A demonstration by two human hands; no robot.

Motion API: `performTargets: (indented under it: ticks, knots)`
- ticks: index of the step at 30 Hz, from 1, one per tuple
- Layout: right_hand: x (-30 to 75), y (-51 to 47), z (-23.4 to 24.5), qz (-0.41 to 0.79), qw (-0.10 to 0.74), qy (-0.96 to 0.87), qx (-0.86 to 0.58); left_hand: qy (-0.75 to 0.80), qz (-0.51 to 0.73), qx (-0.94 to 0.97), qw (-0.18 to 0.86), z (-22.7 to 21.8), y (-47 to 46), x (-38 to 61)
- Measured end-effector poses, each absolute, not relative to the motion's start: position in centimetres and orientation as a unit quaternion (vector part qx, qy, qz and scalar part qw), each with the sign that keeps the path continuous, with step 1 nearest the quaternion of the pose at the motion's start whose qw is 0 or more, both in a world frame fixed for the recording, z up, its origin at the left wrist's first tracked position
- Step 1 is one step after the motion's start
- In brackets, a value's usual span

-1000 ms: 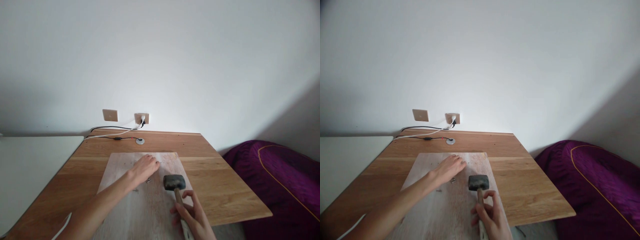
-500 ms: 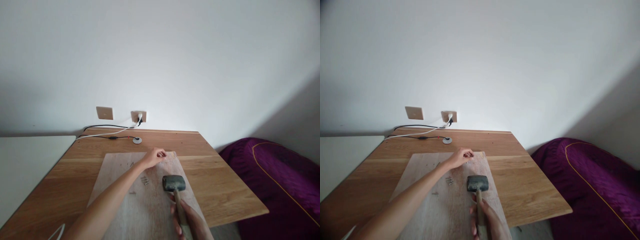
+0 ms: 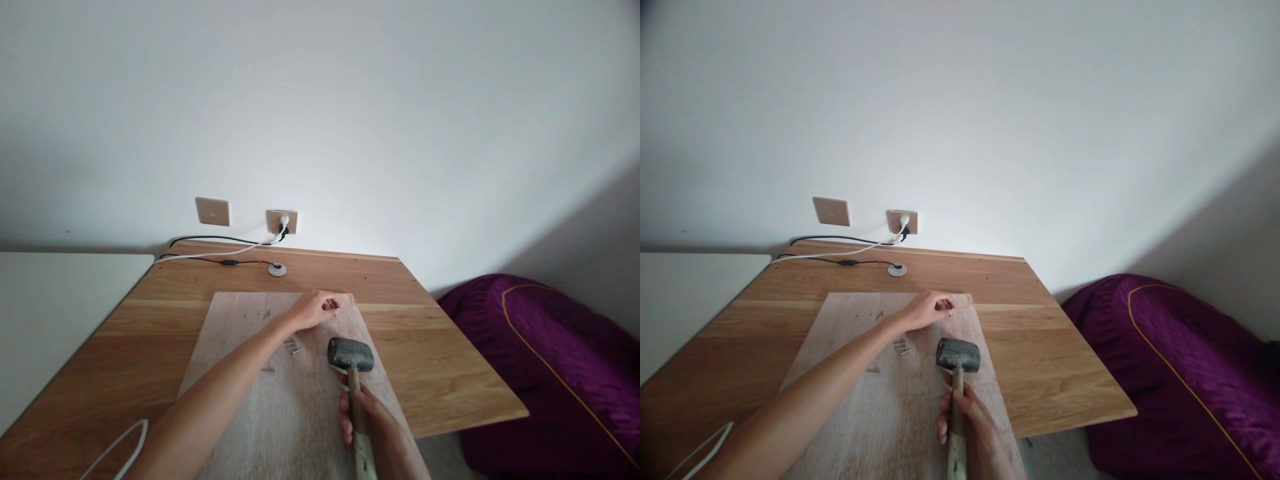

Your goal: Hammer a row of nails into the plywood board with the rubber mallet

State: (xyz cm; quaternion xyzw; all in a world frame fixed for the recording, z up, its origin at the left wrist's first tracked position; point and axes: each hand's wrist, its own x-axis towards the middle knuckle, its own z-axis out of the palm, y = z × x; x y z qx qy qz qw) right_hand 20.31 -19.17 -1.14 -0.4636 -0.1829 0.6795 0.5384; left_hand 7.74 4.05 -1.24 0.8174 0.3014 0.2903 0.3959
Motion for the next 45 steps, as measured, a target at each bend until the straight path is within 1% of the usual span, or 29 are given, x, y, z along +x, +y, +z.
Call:
performTargets:
  ticks: [5, 9, 11, 14, 18, 21, 22, 24, 25, 27, 28, 29, 31, 34, 39, 43, 45]
  knots:
    - [21.0, -18.3, -1.2, 0.716, 0.525, -0.173, -0.427, 0.303, 0.311, 0.81, 0.394, -1.5, 4.1, 7.5]
    - [22.3, -18.0, 0.0, 0.743, 0.481, -0.189, -0.425, 0.299, 0.304, 0.817, 0.388, -1.6, 4.0, 7.4]
    - [22.8, -17.8, 0.8, 0.734, 0.482, -0.202, -0.434, 0.295, 0.298, 0.821, 0.387, -1.6, 4.1, 7.4]
    - [23.4, -17.1, 2.0, 0.657, 0.516, -0.254, -0.487, 0.288, 0.286, 0.83, 0.383, -1.7, 4.2, 7.4]
    - [23.7, -15.7, 3.8, 0.501, 0.515, -0.367, -0.591, 0.307, 0.271, 0.832, 0.374, -1.7, 4.3, 7.5]
    - [23.9, -14.7, 5.6, 0.39, 0.531, -0.426, -0.62, 0.312, 0.265, 0.83, 0.378, -1.6, 4.2, 7.5]
    - [24.0, -14.4, 6.2, 0.371, 0.544, -0.433, -0.615, 0.312, 0.265, 0.829, 0.382, -1.5, 4.2, 7.5]
    - [24.4, -13.6, 7.1, 0.379, 0.555, -0.44, -0.595, 0.312, 0.263, 0.826, 0.389, -1.5, 4.2, 7.5]
    - [24.7, -13.1, 7.3, 0.396, 0.547, -0.447, -0.587, 0.313, 0.261, 0.825, 0.392, -1.6, 4.2, 7.5]
    - [25.4, -12.1, 7.2, 0.422, 0.498, -0.477, -0.589, 0.315, 0.256, 0.825, 0.393, -1.7, 4.2, 7.6]
    - [25.8, -11.6, 7.0, 0.41, 0.472, -0.496, -0.603, 0.317, 0.255, 0.826, 0.39, -1.8, 4.3, 7.6]
    - [26.2, -11.1, 6.7, 0.386, 0.443, -0.517, -0.622, 0.32, 0.254, 0.827, 0.386, -1.8, 4.3, 7.6]
    - [27.0, -10.3, 5.9, 0.295, 0.39, -0.566, -0.664, 0.323, 0.253, 0.835, 0.367, -1.8, 4.2, 7.5]
    - [27.7, -9.7, 4.8, 0.162, 0.336, -0.623, -0.687, 0.318, 0.26, 0.852, 0.323, -1.6, 4.0, 7.5]
    - [28.0, -9.3, 3.4, 0.092, 0.272, -0.686, -0.668, 0.322, 0.256, 0.859, 0.303, -1.0, 3.6, 7.3]
    - [28.0, -8.9, 2.3, 0.036, 0.225, -0.695, -0.682, 0.327, 0.245, 0.862, 0.302, -0.8, 3.6, 7.3]
    - [27.8, -8.8, 2.0, 0.016, 0.187, -0.696, -0.693, 0.326, 0.246, 0.863, 0.299, -0.8, 3.6, 7.3]
